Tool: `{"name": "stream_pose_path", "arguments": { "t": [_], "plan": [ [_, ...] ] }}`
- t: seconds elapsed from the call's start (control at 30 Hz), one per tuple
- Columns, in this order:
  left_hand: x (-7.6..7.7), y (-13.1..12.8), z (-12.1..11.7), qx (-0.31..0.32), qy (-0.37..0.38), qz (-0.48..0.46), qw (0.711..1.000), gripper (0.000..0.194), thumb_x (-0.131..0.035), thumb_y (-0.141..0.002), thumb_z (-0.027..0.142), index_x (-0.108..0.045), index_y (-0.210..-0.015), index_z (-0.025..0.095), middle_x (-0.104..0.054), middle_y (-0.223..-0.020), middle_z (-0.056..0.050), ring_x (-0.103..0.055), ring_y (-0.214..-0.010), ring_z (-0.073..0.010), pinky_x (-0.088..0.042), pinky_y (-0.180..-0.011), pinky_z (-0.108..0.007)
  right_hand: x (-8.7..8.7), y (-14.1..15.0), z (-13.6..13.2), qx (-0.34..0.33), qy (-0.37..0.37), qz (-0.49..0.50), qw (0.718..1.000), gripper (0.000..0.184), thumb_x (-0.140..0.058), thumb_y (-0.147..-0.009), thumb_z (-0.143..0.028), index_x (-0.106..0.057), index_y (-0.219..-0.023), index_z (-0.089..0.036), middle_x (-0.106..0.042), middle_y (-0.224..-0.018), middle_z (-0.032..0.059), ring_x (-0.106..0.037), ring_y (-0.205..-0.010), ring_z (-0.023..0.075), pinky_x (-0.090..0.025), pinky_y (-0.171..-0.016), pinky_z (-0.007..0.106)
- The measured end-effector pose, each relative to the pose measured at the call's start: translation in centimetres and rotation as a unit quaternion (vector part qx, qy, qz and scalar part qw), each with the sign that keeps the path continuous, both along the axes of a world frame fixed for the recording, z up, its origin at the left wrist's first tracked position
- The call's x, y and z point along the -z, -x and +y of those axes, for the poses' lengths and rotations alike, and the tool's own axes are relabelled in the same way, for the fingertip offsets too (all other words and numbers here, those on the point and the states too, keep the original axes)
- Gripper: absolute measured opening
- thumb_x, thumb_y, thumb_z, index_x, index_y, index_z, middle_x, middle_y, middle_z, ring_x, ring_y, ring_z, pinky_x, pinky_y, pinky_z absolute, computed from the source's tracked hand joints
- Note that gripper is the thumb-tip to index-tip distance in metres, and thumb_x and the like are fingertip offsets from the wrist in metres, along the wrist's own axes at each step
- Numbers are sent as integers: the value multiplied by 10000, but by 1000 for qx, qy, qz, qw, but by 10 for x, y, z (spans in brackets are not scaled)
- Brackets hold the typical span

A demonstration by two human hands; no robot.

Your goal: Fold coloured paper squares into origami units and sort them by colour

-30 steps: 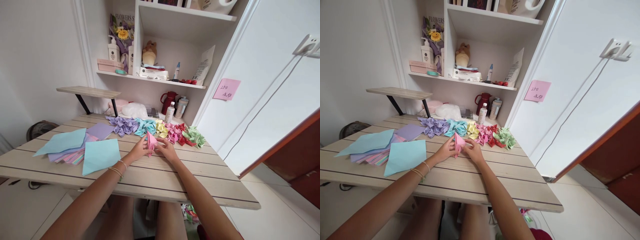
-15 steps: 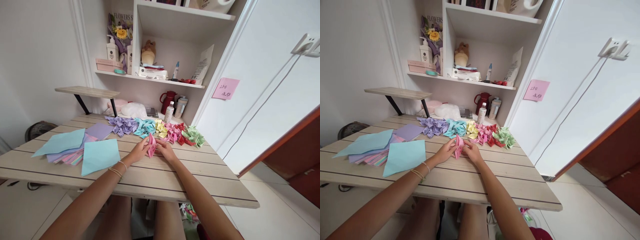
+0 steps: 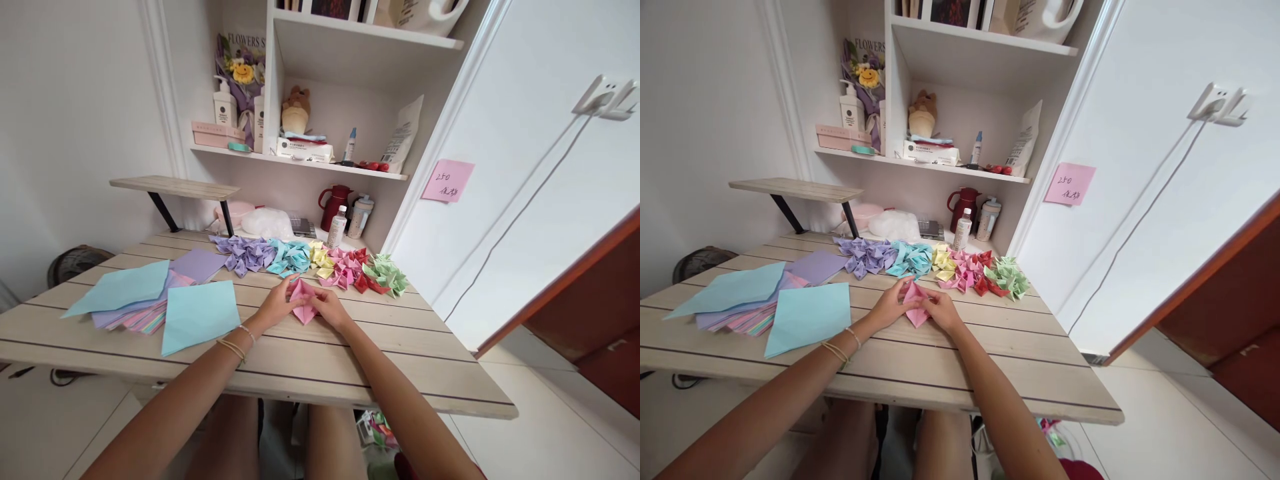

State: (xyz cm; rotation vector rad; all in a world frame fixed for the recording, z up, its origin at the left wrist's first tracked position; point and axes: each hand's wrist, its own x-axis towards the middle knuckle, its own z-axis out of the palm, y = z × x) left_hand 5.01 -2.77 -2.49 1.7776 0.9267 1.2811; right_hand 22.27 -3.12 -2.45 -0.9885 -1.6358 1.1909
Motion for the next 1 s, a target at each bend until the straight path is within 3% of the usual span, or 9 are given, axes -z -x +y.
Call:
{"name": "stream_pose_path", "arguments": {
  "t": [0.13,0.23,0.37,0.5,0.6,0.7,0.83,1.0],
  "plan": [
    [-1,1,1,-11,-28,24,999,304,-605,-727,197,-631,-1029,181,-670,-984,-73,-606,-963,-214,-466,-891,-368,7,-3,7,59,-29,-28,997,409,-573,-668,-222,-666,-1066,-221,-682,-743,-15,-560,-573,138,-488,-590,287],
    [-1,1,2,-2,-23,14,1000,275,-594,-711,155,-658,-977,183,-664,-1018,-77,-612,-956,-217,-511,-819,-345,9,-6,12,103,-52,-17,993,380,-560,-637,-198,-693,-992,-216,-695,-784,1,-589,-637,160,-492,-648,310],
    [-1,0,2,34,59,-31,997,312,-616,-709,220,-646,-1014,163,-654,-1055,-97,-641,-866,-220,-548,-586,-293,9,-8,15,118,-38,83,989,243,-609,-624,-247,-711,-839,-199,-699,-916,40,-623,-830,201,-486,-761,333],
    [-3,-1,3,61,121,-94,986,349,-711,-640,291,-670,-939,114,-702,-852,-87,-645,-666,-169,-538,-583,-286,6,-10,12,90,39,160,982,255,-706,-585,-290,-695,-817,-185,-701,-876,51,-641,-800,196,-502,-748,329],
    [-8,1,3,30,120,-136,983,339,-765,-572,323,-695,-827,112,-706,-767,-65,-635,-659,-161,-532,-642,-290,0,-15,8,49,79,182,979,276,-745,-575,-284,-688,-827,-186,-698,-884,48,-648,-817,187,-513,-763,314],
    [-12,2,3,9,119,-152,981,308,-766,-568,355,-703,-757,120,-700,-732,-51,-620,-646,-152,-523,-666,-289,-8,-21,4,51,81,196,976,268,-761,-580,-286,-687,-822,-198,-696,-888,34,-646,-825,167,-517,-763,289],
    [-14,3,4,-8,125,-154,980,295,-742,-587,393,-693,-699,125,-678,-683,-38,-604,-623,-150,-516,-635,-281,-15,-26,2,25,83,149,985,281,-789,-555,-304,-697,-795,-191,-697,-847,29,-641,-753,149,-519,-717,279],
    [-10,3,6,-39,111,-159,980,281,-711,-619,394,-619,-670,134,-616,-599,-1,-582,-570,-132,-489,-556,-245,-17,-20,1,8,72,103,992,248,-774,-579,-373,-680,-654,-157,-647,-634,3,-596,-605,116,-508,-644,264]
  ]
}}
